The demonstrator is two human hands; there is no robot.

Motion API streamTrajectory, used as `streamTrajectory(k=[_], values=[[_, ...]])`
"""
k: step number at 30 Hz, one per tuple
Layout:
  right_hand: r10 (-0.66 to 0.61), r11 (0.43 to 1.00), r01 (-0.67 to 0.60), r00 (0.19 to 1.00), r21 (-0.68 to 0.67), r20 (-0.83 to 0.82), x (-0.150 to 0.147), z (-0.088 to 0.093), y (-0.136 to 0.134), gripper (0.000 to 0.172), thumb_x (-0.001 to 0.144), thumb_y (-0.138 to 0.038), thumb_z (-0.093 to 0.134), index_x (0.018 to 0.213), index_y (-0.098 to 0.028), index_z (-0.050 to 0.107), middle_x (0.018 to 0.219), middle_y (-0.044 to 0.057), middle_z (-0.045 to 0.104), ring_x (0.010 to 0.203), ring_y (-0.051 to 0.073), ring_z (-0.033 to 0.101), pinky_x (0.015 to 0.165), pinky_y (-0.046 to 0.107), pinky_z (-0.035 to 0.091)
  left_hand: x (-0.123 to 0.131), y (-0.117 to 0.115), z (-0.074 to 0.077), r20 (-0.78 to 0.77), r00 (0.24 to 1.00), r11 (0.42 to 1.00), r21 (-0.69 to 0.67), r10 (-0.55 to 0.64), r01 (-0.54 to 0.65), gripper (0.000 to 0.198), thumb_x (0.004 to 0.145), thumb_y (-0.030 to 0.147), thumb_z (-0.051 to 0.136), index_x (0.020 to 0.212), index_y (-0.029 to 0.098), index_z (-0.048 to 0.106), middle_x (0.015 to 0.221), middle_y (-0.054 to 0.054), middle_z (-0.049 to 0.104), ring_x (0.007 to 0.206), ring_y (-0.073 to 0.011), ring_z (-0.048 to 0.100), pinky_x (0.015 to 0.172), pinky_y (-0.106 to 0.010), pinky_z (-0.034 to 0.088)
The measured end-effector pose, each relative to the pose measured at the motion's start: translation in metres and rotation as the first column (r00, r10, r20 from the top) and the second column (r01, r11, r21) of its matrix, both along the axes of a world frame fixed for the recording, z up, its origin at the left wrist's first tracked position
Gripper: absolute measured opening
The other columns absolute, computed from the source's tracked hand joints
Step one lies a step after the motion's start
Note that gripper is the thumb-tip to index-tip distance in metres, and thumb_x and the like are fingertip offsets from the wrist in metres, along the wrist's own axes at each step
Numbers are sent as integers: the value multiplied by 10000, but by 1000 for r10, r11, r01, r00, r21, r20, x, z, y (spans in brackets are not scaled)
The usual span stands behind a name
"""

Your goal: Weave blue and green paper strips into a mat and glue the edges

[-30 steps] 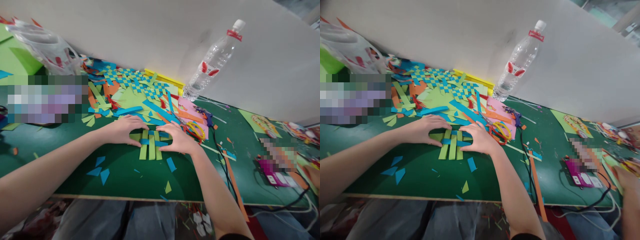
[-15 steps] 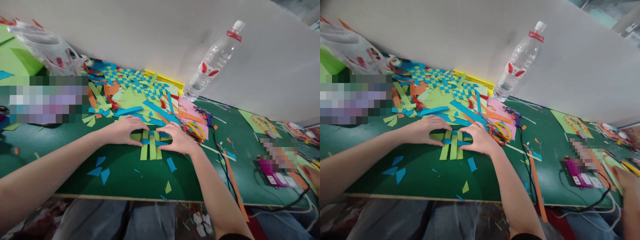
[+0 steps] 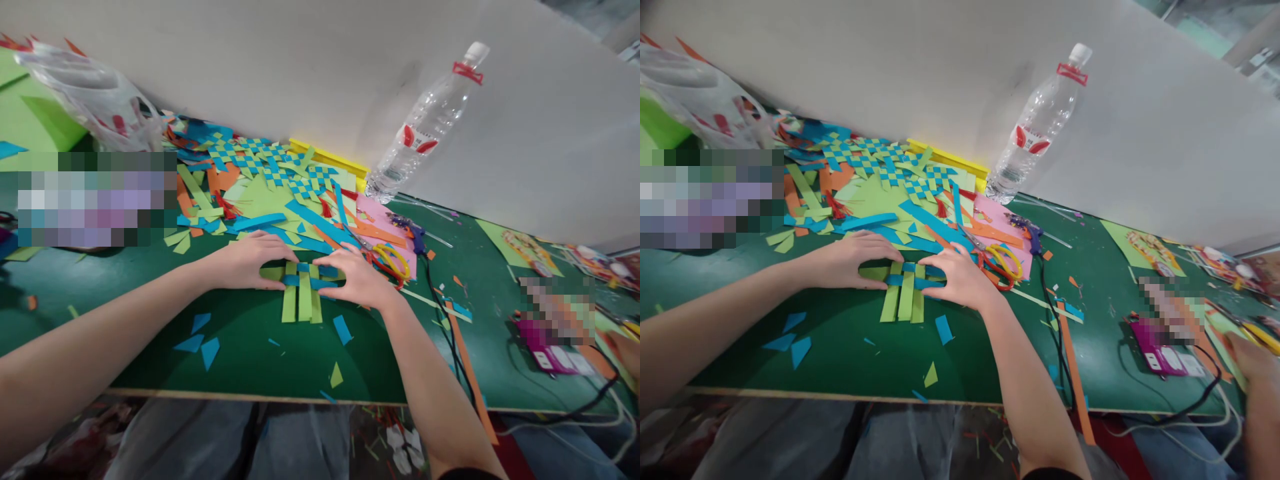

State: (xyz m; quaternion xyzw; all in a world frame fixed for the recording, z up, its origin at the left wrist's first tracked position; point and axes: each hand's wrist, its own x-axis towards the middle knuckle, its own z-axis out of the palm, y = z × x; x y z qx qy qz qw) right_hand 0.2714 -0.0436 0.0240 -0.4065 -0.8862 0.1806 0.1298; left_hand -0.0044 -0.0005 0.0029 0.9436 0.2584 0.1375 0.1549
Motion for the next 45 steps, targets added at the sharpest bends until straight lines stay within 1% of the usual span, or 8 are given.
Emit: streamTrajectory(k=[5, 11, 16, 22, 27, 32, 39, 45], values=[[14, 1000, -14, 1000, -13, 10, -1, 3, -2, 491, 787, -407, 734, 1241, -285, 590, 1209, 35, 663, 1152, 224, 578, 1168, 519, 216, 0, -1, 1, 8, 1000, 1000, 3, 1, -1, 408, 846, 499, 625, 1167, 247, 612, 1185, -50, 663, 1141, -244, 576, 1006, -377, 360], [53, 996, -52, 998, -77, 13, 0, 8, -3, 658, 743, -391, 771, 1334, -274, 507, 1419, 40, 530, 1328, 247, 451, 1183, 505, 185, 1, -1, 1, -17, 1000, 1000, 21, -12, 12, 417, 861, 499, 610, 1191, 245, 594, 1213, -48, 654, 1161, -243, 564, 1013, -381, 342], [53, 995, -53, 999, -79, -2, 0, 8, -3, 588, 761, -323, 739, 1307, -264, 528, 1354, 37, 581, 1289, 239, 481, 1181, 495, 194, 1, -2, -1, -6, 1000, 1000, 7, -6, 6, 441, 847, 517, 621, 1201, 256, 593, 1231, -51, 648, 1178, -244, 557, 1031, -377, 337], [47, 995, -49, 998, -81, -35, -3, 9, -6, 515, 771, -246, 693, 1268, -256, 560, 1294, 33, 616, 1231, 232, 512, 1125, 453, 308, 2, -2, -1, 1, 1000, 1000, -5, -2, 2, 454, 836, 530, 626, 1199, 259, 595, 1237, -56, 646, 1187, -255, 554, 1034, -392, 340], [41, 997, -42, 999, -70, -17, -5, 10, -6, 479, 775, -221, 670, 1245, -241, 580, 1243, 47, 646, 1196, 236, 536, 1098, 456, 331, 1, -2, -2, 12, 1000, 1000, -3, -8, 8, 445, 830, 513, 640, 1194, 261, 595, 1220, -49, 650, 1178, -252, 559, 1028, -392, 341], [40, 998, -40, 999, -51, -16, -4, 8, -5, 458, 783, -207, 640, 1236, -246, 586, 1233, 41, 653, 1196, 232, 536, 1094, 449, 332, 1, -2, -1, -10, 1000, 1000, -6, -2, 2, 448, 830, 511, 642, 1199, 262, 588, 1230, -50, 644, 1189, -254, 551, 1031, -396, 334], [55, 998, -55, 998, -29, -17, -4, 5, -4, 443, 790, -192, 617, 1229, -239, 577, 1248, 30, 646, 1205, 213, 549, 1157, 452, 240, 2, -3, 0, 3, 1000, 1000, -26, -6, 6, 415, 840, 495, 624, 1176, 252, 609, 1195, -56, 658, 1173, -251, 557, 1036, -393, 345], [47, 999, -47, 999, -21, -12, -4, 5, -3, 448, 791, -185, 608, 1230, -264, 578, 1244, 24, 653, 1192, 227, 564, 1154, 481, 243, 3, -3, 1, -22, 1000, 1000, -16, -16, 15, 380, 866, 479, 596, 1166, 245, 607, 1187, -56, 664, 1158, -241, 563, 1021, -391, 354]])
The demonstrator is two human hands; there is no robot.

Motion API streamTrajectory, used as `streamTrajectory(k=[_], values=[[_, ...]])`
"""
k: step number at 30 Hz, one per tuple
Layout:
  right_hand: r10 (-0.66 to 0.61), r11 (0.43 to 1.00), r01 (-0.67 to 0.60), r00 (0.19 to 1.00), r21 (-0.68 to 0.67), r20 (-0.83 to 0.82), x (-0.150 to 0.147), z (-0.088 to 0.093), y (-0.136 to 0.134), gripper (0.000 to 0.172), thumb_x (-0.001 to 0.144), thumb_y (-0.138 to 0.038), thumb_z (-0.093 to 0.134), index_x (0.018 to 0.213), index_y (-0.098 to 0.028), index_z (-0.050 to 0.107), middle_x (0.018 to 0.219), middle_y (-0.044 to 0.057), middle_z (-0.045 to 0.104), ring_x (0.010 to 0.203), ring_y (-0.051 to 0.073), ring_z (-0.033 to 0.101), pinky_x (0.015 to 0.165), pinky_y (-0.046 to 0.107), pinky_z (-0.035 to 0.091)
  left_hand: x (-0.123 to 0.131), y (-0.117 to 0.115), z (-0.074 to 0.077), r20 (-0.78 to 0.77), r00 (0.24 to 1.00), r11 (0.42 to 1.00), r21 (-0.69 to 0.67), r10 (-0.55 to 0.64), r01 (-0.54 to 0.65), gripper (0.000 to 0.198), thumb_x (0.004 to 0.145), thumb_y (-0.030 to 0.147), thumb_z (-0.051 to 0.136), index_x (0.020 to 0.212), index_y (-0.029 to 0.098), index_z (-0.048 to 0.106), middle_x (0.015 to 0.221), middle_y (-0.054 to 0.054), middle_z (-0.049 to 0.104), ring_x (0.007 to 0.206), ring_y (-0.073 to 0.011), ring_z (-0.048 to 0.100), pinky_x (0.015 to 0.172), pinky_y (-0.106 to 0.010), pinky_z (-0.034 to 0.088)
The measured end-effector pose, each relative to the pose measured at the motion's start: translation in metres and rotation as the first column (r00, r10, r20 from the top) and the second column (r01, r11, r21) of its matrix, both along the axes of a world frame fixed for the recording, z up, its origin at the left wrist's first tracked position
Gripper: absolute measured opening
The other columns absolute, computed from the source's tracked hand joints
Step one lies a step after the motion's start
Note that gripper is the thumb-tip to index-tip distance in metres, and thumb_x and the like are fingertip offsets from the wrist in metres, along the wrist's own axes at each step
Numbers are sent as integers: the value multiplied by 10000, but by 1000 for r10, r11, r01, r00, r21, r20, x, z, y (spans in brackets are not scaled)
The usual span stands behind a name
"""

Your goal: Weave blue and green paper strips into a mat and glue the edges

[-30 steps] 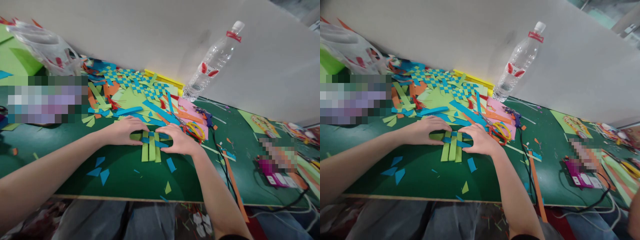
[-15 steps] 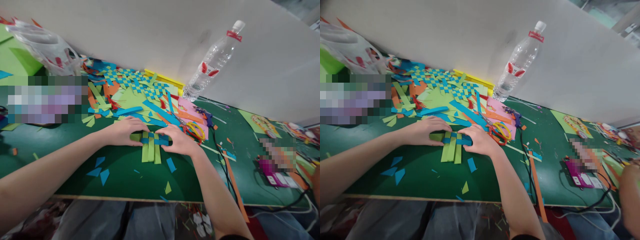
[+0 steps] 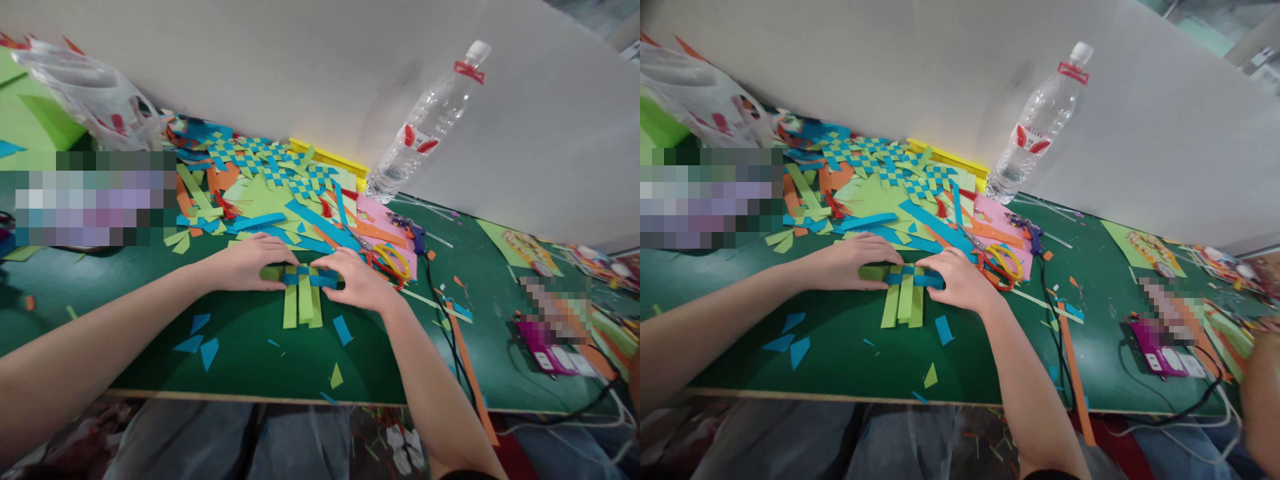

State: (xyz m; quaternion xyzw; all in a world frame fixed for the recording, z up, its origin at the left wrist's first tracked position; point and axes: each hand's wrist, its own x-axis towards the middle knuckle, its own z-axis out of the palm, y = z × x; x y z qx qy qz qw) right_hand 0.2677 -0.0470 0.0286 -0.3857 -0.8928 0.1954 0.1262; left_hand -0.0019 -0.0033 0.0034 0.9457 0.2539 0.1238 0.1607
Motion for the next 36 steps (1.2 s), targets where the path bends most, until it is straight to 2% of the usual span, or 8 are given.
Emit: streamTrajectory(k=[9, 21, 36], values=[[10, 999, -9, 1000, 40, -27, 0, -1, -1, 424, 808, -240, 641, 1227, -248, 577, 1320, 38, 611, 1240, 219, 538, 1146, 466, 252, 1, -1, -1, 36, 999, 1000, 5, -5, 5, 433, 866, 469, 600, 1236, 246, 566, 1243, -62, 635, 1179, -249, 556, 1024, -385, 365], [27, 999, -26, 999, 25, -27, 1, -3, 1, 185, 830, -284, 684, 1003, -238, 637, 1223, 27, 668, 1170, 210, 585, 1132, 470, 246, 4, -4, 0, -15, 1000, 1000, -13, -16, 16, 439, 893, 457, 574, 1272, 239, 534, 1265, -66, 610, 1226, -245, 510, 1020, -363, 360], [50, 998, -50, 999, 36, -16, 0, -3, 1, 183, 851, -300, 669, 1024, -241, 660, 1209, 20, 675, 1147, 205, 592, 1113, 451, 299, 5, -5, 0, -6, 999, 999, -19, -32, 32, 367, 920, 392, 549, 1258, 249, 543, 1259, -55, 620, 1218, -228, 522, 1024, -349, 348]])
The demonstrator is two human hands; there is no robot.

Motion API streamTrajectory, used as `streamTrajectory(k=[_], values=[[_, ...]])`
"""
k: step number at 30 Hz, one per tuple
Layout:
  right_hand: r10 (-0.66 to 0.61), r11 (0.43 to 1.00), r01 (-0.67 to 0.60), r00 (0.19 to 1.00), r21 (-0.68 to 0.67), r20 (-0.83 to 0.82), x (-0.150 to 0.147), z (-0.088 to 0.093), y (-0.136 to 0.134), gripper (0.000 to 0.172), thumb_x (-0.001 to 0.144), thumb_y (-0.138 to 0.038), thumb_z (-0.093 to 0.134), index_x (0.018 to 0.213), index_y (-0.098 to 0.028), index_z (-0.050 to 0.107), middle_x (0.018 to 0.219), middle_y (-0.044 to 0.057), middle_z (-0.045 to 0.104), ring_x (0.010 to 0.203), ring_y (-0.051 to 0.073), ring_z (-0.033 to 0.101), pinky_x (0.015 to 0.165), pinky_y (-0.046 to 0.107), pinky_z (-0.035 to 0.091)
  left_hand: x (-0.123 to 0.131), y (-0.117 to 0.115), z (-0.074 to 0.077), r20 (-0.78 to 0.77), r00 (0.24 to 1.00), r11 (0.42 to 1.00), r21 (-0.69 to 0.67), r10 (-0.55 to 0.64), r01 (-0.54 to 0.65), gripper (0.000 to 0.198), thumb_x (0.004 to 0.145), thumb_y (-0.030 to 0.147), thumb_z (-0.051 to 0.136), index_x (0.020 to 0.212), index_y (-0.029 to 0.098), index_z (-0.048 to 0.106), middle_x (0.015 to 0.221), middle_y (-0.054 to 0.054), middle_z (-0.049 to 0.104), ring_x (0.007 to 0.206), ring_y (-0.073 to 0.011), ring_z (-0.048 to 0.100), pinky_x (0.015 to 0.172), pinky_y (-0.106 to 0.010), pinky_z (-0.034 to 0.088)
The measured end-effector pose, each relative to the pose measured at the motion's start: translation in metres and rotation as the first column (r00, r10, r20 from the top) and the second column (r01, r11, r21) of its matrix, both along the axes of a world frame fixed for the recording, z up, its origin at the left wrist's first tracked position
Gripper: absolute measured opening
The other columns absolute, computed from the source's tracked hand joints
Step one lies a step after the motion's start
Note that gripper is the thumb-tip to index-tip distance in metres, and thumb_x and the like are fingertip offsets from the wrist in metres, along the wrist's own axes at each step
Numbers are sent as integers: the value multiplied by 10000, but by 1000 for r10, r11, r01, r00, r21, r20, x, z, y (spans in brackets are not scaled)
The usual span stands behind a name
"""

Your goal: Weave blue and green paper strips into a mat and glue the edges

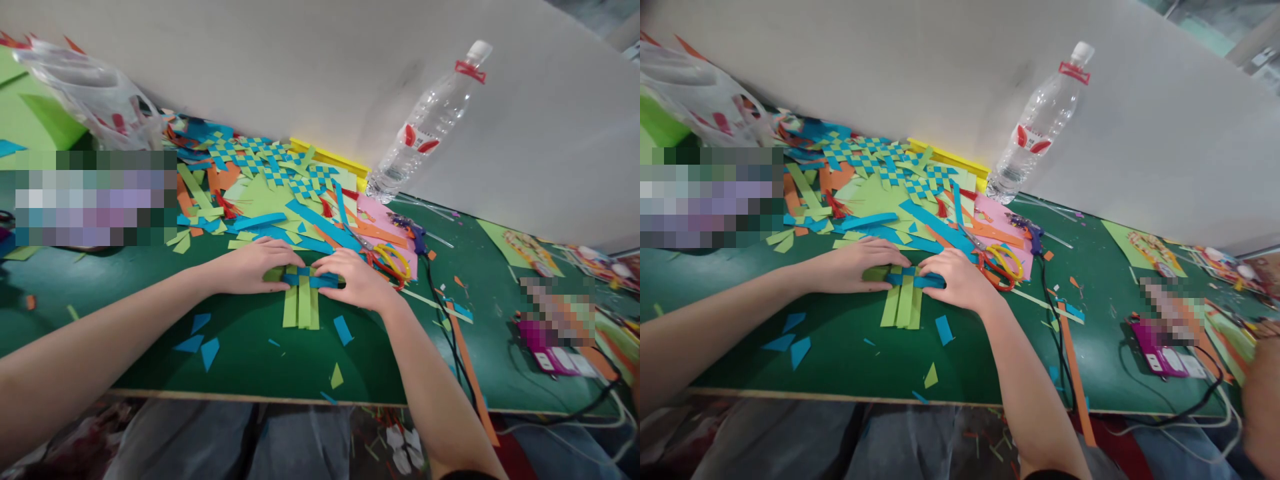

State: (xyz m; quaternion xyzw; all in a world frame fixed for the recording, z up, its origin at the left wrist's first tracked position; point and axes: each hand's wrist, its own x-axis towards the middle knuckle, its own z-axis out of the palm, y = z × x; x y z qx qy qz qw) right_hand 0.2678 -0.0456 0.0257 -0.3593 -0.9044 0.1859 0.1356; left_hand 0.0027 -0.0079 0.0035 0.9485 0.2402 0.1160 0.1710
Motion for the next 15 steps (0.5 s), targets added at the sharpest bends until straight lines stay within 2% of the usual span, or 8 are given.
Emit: streamTrajectory(k=[6, 15], values=[[6, 1000, -6, 1000, 13, 5, 0, 0, 0, 184, 853, -279, 659, 1034, -246, 677, 1212, 32, 675, 1151, 206, 592, 1101, 450, 319, 1, -1, 1, -4, 1000, 1000, -1, -15, 15, 367, 917, 369, 551, 1263, 250, 533, 1263, -48, 617, 1220, -222, 520, 1024, -352, 355], [-2, 1000, 2, 1000, 21, 3, 0, 0, -1, 175, 847, -261, 657, 1020, -245, 672, 1201, 29, 679, 1146, 204, 592, 1106, 457, 302, -2, 2, -4, 10, 1000, 999, 47, 16, -17, 431, 877, 443, 603, 1250, 237, 543, 1251, -64, 612, 1200, -235, 525, 1028, -376, 367]])
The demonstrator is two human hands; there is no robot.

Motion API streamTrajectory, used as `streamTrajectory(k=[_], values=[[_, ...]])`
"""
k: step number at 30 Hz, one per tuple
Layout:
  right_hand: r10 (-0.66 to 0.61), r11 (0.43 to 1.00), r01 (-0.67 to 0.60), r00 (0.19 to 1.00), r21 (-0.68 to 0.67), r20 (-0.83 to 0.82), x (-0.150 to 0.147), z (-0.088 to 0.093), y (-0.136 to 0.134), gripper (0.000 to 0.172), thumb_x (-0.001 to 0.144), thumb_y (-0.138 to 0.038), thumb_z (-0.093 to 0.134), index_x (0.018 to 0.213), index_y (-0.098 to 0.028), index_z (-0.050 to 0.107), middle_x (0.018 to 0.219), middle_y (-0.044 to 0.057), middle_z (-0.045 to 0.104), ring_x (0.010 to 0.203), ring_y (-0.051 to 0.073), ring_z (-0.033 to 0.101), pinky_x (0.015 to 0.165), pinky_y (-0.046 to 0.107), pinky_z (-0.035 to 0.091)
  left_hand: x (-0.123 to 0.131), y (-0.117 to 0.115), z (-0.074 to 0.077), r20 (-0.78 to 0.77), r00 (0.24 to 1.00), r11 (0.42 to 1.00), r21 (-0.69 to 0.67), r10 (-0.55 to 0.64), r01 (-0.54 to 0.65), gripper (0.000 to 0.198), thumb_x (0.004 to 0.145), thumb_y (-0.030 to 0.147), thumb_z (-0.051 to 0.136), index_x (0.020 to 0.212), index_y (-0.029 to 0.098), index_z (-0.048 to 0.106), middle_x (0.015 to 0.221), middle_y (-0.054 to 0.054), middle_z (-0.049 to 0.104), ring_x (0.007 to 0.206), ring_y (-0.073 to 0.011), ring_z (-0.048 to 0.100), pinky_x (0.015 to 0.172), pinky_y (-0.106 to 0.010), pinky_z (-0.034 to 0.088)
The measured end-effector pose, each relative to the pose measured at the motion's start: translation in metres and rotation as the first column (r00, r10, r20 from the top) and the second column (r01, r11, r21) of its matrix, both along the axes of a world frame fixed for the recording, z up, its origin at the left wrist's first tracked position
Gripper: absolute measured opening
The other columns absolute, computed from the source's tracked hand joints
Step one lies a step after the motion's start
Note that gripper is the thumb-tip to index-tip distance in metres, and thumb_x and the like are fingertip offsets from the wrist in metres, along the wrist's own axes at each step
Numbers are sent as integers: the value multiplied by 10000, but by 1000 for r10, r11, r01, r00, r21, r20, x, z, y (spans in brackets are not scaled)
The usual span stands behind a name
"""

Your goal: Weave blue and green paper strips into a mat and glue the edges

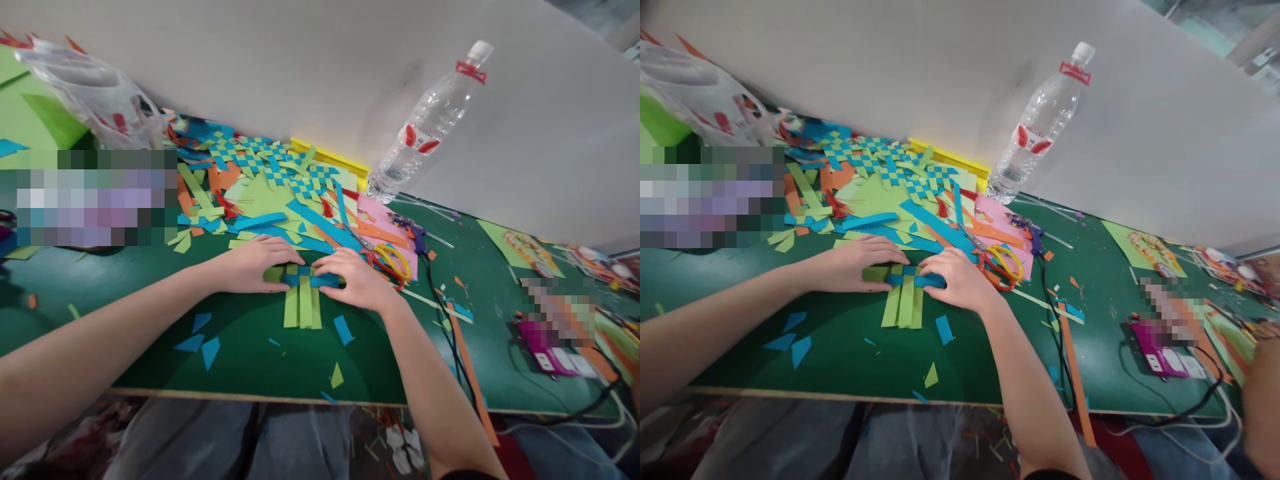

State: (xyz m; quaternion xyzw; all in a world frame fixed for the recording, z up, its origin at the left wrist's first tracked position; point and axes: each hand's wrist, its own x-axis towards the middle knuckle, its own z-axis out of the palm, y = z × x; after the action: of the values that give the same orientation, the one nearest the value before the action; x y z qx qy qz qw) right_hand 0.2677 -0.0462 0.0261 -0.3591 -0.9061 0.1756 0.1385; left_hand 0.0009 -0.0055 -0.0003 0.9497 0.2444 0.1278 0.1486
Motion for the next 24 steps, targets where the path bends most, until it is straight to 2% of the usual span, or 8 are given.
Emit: streamTrajectory(k=[19, 24], values=[[-18, 1000, 18, 1000, 1, 9, 0, 0, 0, 176, 862, -251, 631, 1035, -248, 661, 1225, 21, 670, 1173, 200, 581, 1127, 472, 253, 0, 0, 1, 30, 999, 999, -31, -13, 14, 393, 869, 428, 604, 1221, 256, 574, 1220, -53, 635, 1176, -234, 547, 1022, -374, 367], [-32, 999, 32, 999, 15, -10, -1, 2, -2, 338, 830, -361, 688, 1142, -246, 625, 1245, 46, 657, 1177, 217, 579, 1123, 470, 257, -1, 0, 3, 23, 1000, 1000, -30, 0, 1, 472, 843, 487, 630, 1241, 243, 564, 1257, -70, 620, 1204, -248, 532, 1039, -384, 357]])
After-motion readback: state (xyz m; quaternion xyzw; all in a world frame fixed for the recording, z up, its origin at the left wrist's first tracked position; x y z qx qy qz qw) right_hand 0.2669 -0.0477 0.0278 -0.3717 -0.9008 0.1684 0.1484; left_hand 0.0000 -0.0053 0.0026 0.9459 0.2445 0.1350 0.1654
